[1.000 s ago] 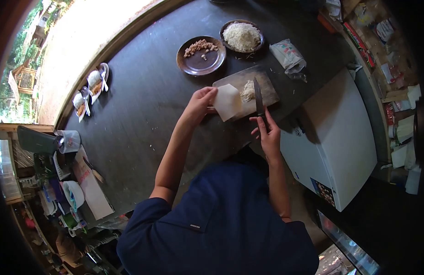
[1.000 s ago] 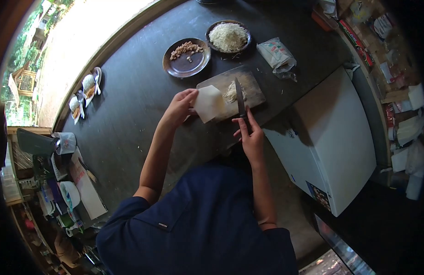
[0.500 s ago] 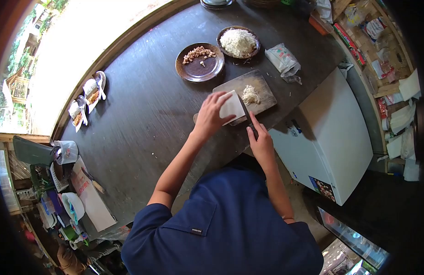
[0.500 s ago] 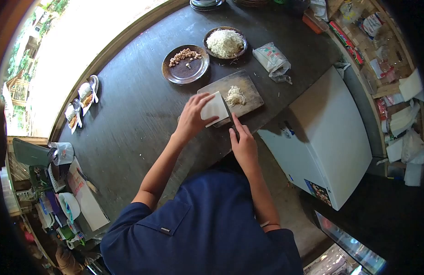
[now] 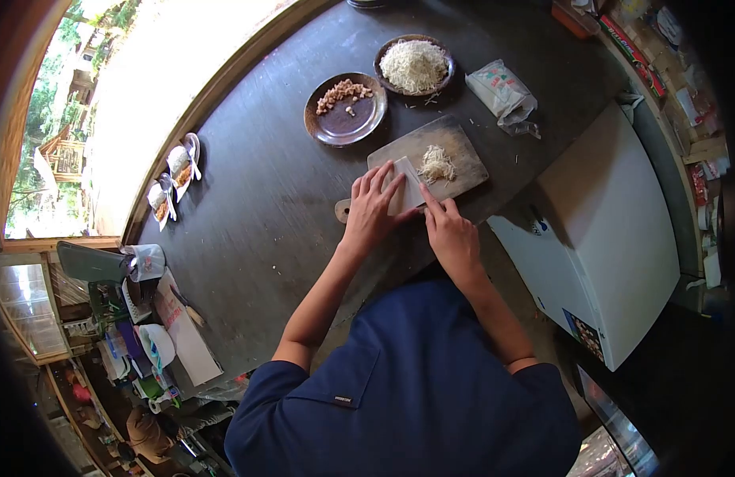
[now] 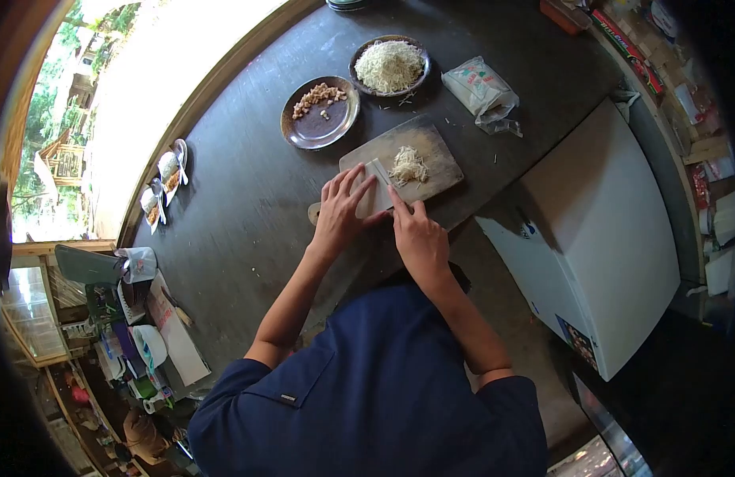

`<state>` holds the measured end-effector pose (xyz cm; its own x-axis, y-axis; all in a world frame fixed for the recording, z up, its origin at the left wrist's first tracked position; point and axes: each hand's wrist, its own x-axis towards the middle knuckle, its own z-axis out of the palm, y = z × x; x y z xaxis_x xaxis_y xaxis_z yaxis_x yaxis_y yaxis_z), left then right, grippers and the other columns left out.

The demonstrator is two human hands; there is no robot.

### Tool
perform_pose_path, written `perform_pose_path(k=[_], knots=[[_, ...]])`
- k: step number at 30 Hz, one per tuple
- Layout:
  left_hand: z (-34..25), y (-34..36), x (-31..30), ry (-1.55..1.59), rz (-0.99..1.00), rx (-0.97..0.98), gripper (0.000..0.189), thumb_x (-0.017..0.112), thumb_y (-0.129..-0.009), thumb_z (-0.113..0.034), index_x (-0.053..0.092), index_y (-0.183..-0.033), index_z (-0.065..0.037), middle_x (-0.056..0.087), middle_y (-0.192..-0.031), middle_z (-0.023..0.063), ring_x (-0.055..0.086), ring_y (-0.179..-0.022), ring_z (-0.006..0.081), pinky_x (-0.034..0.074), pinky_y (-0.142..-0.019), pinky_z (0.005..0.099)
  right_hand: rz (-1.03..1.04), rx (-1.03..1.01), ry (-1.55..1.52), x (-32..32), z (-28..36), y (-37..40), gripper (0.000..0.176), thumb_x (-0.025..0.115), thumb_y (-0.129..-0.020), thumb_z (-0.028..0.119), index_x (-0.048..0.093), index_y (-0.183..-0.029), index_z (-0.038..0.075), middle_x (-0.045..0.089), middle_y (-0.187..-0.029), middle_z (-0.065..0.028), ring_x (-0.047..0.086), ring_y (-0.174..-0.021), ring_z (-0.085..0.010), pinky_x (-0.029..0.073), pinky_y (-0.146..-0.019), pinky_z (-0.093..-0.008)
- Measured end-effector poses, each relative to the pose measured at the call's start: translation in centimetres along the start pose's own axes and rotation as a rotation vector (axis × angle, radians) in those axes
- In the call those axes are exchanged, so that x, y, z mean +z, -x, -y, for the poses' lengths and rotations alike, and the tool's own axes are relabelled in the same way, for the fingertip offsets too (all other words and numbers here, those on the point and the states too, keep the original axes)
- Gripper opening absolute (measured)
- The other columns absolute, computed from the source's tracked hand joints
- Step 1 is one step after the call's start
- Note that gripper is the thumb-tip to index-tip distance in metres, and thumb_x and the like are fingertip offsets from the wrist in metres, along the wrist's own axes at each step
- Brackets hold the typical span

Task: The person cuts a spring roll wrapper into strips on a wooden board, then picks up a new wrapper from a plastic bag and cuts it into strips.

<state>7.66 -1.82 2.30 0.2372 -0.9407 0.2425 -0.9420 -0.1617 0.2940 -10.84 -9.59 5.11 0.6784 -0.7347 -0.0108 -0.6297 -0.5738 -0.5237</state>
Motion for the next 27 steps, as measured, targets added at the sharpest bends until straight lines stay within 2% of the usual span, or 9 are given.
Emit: perform_pose_path(k=[7,11,18,27], knots=[[-1.4,0.6,0.4,-0.027,-0.026,-0.1,0.072,0.085,-0.082,-0.047,0.065,-0.143,-0.013,0.052,-0.158,0.0107,0.05,-0.142,0.0311,0.036,-0.117,0.0479,-0.007,-0.051,0.015,0.8,-0.3,-0.4,0.054,0.062,-0.105,0.024,0.052,-0.158,0.032,0.064,-0.103,-0.0135,0.074,-0.079,-0.0389,0.062,-0.07,-0.0516],[-2.4,1.4,1.2,-0.063,-0.066,-0.147,0.072,0.084,-0.084,-0.044,0.063,-0.146,-0.014,0.051,-0.16,0.0096,0.048,-0.144,0.0302,0.034,-0.119,0.048,0.012,-0.092,0.059,1.0,-0.5,0.1,0.055,0.06,-0.106,0.023,0.05,-0.159,0.031,0.066,-0.105,-0.0162,0.076,-0.079,-0.0366,0.064,-0.069,-0.048],[-1.4,0.6,0.8,-0.061,-0.011,-0.038,0.08,0.081,-0.086,-0.049,0.056,-0.151,-0.008,0.049,-0.162,0.0085,0.045,-0.145,0.0312,0.031,-0.122,0.0484,0.033,-0.121,0.095,-0.2,-0.9,-0.7,0.056,0.061,-0.104,0.021,0.05,-0.159,0.031,0.066,-0.103,-0.0153,0.077,-0.079,-0.0359,0.064,-0.07,-0.0469],[-1.3,0.7,1.1,-0.038,-0.016,-0.077,0.081,0.084,-0.084,-0.048,0.057,-0.151,-0.011,0.05,-0.162,0.0072,0.043,-0.148,0.0329,0.029,-0.125,0.0511,0.031,-0.163,0.12,-0.1,-1.4,-0.7,0.057,0.06,-0.104,0.02,0.05,-0.159,0.032,0.065,-0.101,-0.0135,0.077,-0.078,-0.0343,0.064,-0.068,-0.0451]])
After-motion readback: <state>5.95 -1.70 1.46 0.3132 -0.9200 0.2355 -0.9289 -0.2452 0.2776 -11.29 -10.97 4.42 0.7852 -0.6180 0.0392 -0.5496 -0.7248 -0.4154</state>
